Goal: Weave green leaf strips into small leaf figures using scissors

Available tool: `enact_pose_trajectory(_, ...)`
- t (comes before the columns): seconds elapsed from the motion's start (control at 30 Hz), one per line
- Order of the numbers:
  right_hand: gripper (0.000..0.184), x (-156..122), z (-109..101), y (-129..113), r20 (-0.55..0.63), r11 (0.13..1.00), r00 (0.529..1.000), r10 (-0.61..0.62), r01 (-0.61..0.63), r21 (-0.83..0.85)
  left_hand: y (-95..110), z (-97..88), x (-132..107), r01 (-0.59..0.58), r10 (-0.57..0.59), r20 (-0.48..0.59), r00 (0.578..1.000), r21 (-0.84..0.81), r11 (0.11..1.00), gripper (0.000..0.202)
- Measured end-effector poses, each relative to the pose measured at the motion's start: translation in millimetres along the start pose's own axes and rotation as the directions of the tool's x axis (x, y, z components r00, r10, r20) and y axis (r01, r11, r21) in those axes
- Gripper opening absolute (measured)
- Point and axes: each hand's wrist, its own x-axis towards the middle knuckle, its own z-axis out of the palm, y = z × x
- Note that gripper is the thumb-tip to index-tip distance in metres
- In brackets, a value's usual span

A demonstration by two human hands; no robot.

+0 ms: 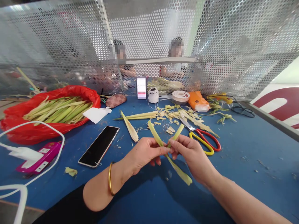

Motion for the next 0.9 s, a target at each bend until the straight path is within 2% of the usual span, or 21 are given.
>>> enact_pose_trajectory(0.17,0.030,-1,0,1,-0.061,0.994,0.995,-0.075,0.070,-0.080,1,4.9,0,-0.055,0.054,-0.016,0.998,-0.093,0.994,0.023)
enact_pose_trajectory(0.33,0.025,-2,0,3,-0.061,0.983,0.988,-0.142,0.134,-0.123,-3,4.8,2,0.002,-0.004,-0.022,1.000,-0.103,0.995,0.014)
enact_pose_trajectory(0.43,0.024,-2,2,5,-0.044,0.990,0.992,-0.116,0.113,-0.080,-7,5.7,3,0.040,-0.041,-0.002,0.999,-0.109,0.993,0.011)
enact_pose_trajectory(0.73,0.024,-2,5,10,-0.112,0.997,0.992,-0.055,0.060,0.048,-7,9.3,3,0.097,-0.098,0.002,0.995,-0.120,0.988,0.011)
enact_pose_trajectory(0.8,0.026,1,2,10,-0.105,0.999,0.994,-0.042,0.045,0.022,-8,8.8,2,0.103,-0.102,0.016,0.995,-0.144,0.984,0.011)
enact_pose_trajectory(0.9,0.029,7,-8,7,-0.044,0.990,0.999,-0.017,0.010,-0.138,-9,7.3,2,0.108,-0.101,0.052,0.994,-0.166,0.980,0.017)
